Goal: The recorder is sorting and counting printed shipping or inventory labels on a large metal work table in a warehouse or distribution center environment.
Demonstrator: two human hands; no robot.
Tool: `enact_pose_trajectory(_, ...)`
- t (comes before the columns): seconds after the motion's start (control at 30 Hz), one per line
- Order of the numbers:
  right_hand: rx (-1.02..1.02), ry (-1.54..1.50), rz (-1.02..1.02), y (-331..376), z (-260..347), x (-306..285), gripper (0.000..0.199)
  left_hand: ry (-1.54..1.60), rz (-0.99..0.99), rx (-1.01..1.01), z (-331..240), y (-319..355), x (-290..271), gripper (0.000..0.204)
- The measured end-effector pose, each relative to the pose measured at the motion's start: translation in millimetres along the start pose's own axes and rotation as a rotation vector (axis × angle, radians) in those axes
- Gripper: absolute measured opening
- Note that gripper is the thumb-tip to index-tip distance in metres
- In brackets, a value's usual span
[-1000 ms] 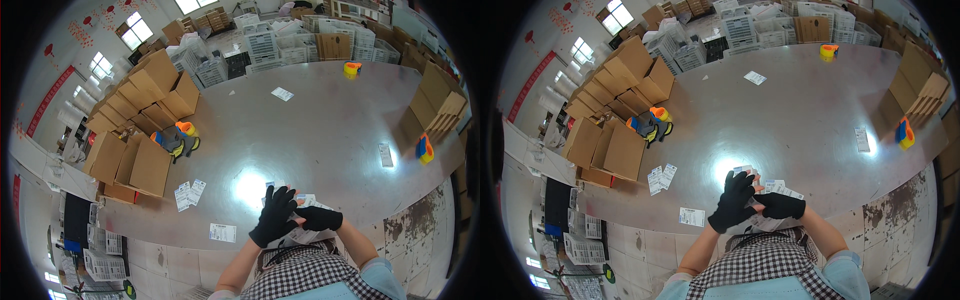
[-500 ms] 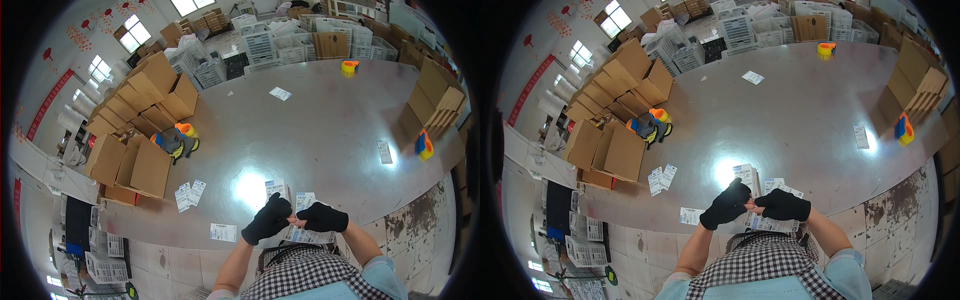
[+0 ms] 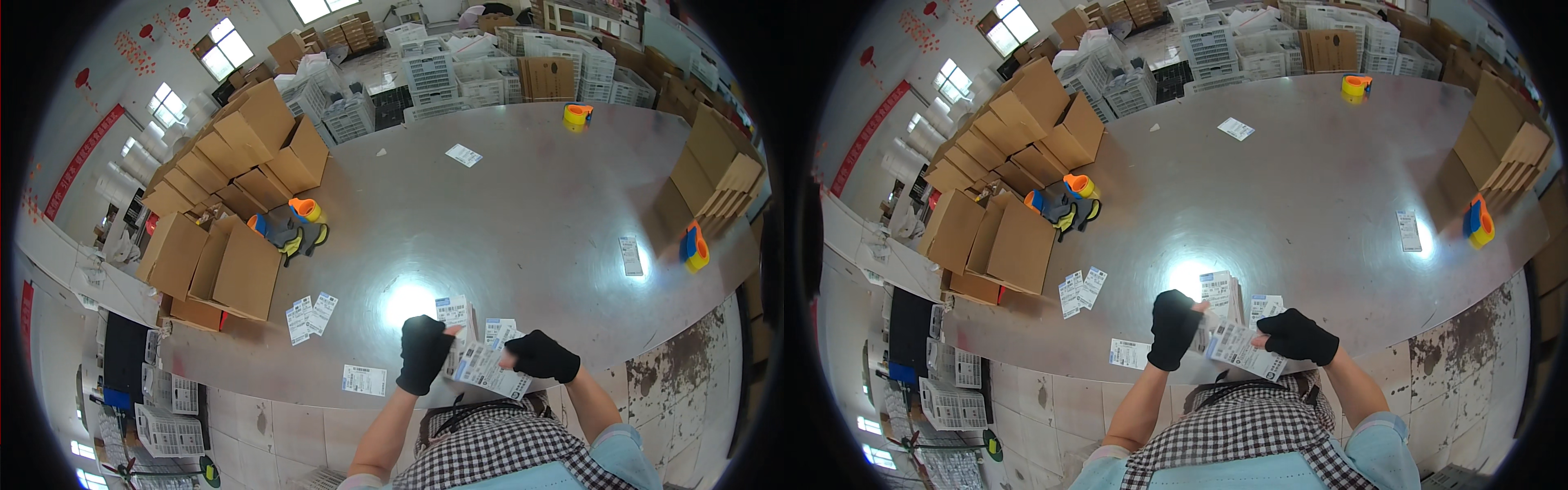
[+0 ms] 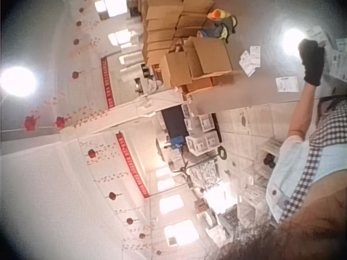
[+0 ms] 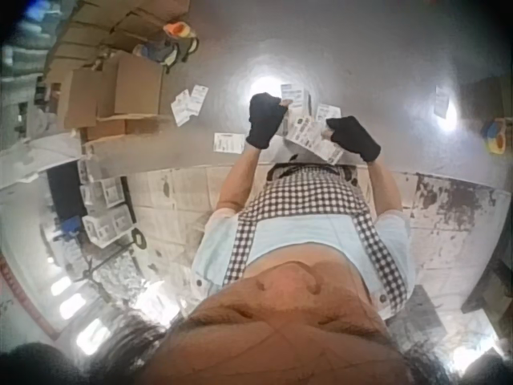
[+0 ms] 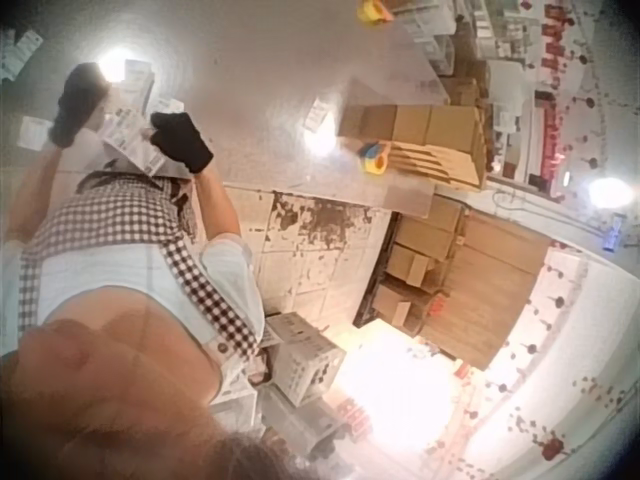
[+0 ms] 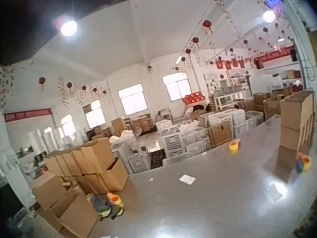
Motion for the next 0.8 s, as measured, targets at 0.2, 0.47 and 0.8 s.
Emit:
enact_pose_trajectory(0.2,0.308,-0.248,0.077,-13,-41,23,0.028,0.039,-0.321,-0.255,18,3,-30,0.032)
enact_pose_trajectory(0.47,-0.178,-0.081,0.272,-100,-39,175,0.029,0.082,0.058,-0.097,-16,-9,3,0.020)
enact_pose_trajectory(0.8,-0.351,-0.146,0.201,-114,26,157,0.030,0.131,0.075,0.064,-40,-8,1,0.029)
Point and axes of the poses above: each hand's wrist, its own y-axis away from the middle knuckle, its own x-axis out of the palm, z = x × y, the point moved 2 cm from there along -y, towards the middle knuckle, and after that the axes turned 15 degrees about y, right-handed, at the moved point
